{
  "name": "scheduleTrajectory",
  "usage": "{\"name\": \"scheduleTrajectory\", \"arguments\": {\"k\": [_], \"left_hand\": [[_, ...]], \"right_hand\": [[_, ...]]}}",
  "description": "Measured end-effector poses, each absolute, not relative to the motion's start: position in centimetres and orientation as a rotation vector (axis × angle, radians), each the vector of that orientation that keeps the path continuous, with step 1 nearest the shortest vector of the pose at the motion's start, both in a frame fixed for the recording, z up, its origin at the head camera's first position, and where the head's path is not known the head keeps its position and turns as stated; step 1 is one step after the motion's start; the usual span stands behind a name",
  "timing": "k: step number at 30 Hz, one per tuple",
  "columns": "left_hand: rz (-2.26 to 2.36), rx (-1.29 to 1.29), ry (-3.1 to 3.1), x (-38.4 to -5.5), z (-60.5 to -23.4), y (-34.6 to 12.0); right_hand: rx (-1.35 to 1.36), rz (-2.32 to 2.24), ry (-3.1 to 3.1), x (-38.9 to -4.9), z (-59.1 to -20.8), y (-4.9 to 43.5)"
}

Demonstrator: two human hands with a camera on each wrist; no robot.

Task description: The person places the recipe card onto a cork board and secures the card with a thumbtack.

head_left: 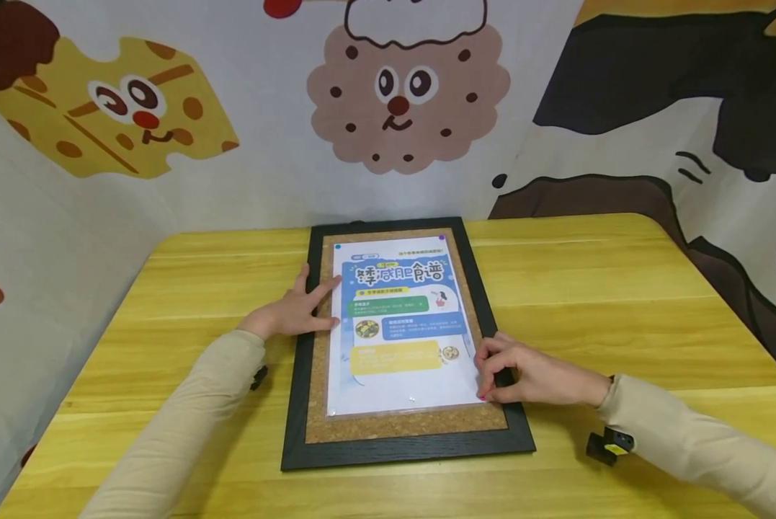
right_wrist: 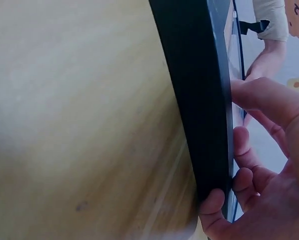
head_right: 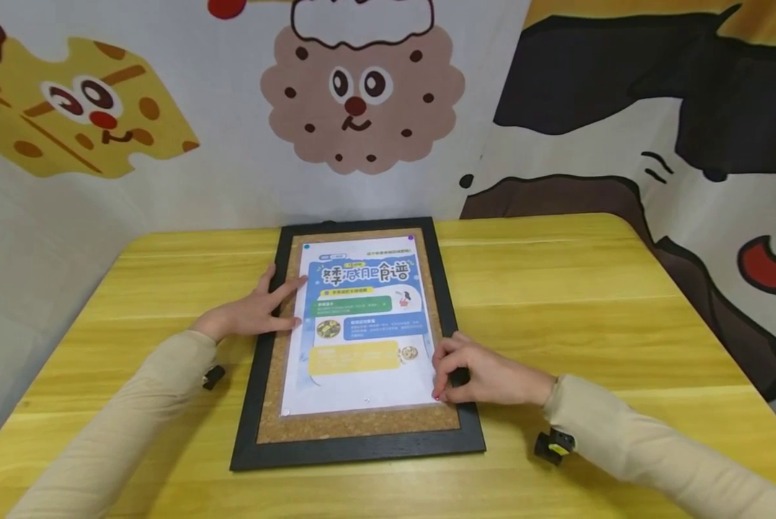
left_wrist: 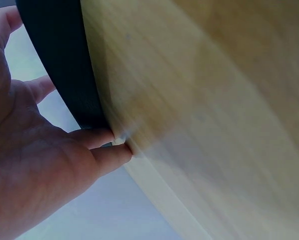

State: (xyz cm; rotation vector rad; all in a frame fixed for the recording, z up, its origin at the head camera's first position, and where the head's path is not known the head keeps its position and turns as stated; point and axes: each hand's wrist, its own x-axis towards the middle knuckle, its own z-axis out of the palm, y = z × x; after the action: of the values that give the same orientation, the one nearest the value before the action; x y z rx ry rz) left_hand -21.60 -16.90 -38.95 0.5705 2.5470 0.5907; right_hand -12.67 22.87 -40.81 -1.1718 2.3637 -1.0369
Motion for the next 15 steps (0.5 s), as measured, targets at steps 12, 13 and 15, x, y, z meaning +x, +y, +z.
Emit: {"name": "scheduleTrajectory", "arguments": {"k": [12,13,15], "left_hand": [[0.594,0.56,2.558,-21.65,-39.24,-16.93],[0.599,0.561,2.56,-21.63,-39.26,-16.96],[0.608,0.567,2.565,-21.54,-39.26,-17.02]], "right_hand": [[-1.112,-1.061,2.372,-12.54,-40.77,22.84],[-1.116,-1.064,2.373,-12.55,-40.79,22.88],[-1.123,-1.064,2.376,-12.58,-40.78,22.95]]}}
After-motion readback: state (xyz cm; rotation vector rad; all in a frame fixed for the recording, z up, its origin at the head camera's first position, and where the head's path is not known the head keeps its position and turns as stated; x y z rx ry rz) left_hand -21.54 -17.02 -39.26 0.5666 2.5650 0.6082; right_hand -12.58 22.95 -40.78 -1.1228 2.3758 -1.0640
